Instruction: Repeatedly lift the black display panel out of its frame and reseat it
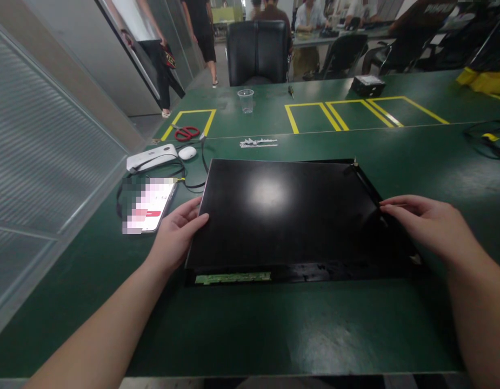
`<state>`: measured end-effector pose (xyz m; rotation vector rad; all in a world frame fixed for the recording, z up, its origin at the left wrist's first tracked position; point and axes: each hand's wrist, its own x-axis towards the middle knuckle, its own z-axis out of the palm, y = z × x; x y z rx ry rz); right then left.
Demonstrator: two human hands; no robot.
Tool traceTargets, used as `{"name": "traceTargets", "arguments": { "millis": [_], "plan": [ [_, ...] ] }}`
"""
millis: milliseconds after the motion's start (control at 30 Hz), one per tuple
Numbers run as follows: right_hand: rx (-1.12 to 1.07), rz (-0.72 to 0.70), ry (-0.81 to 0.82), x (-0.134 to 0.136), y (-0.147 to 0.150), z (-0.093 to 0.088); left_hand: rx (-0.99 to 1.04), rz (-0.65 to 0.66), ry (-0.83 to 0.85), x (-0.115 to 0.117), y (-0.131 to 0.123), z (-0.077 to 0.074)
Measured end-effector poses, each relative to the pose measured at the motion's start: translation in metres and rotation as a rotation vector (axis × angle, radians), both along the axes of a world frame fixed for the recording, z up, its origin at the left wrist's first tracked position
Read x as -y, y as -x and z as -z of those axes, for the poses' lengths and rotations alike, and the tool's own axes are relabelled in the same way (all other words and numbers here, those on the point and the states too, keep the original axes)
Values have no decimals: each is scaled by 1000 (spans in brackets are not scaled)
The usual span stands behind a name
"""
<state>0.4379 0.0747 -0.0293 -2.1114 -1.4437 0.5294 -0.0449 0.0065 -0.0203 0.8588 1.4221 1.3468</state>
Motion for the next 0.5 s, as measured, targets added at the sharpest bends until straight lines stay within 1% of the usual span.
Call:
{"name": "traceTargets", "arguments": {
  "millis": [67, 200, 300, 500],
  "plan": [
    [-6, -2, 8, -1, -1, 1, -95, 14, -48, 1, 3, 0],
    [3, 0, 21, 0, 1, -1, -356, 23, -129, 0, 14, 5],
    [21, 17, 14, 0, 5, -5, -491, 60, -116, -2, 22, 11],
    [63, 23, 7, 1, 11, -12, -673, 121, -84, -6, 30, 21]
  ]
}}
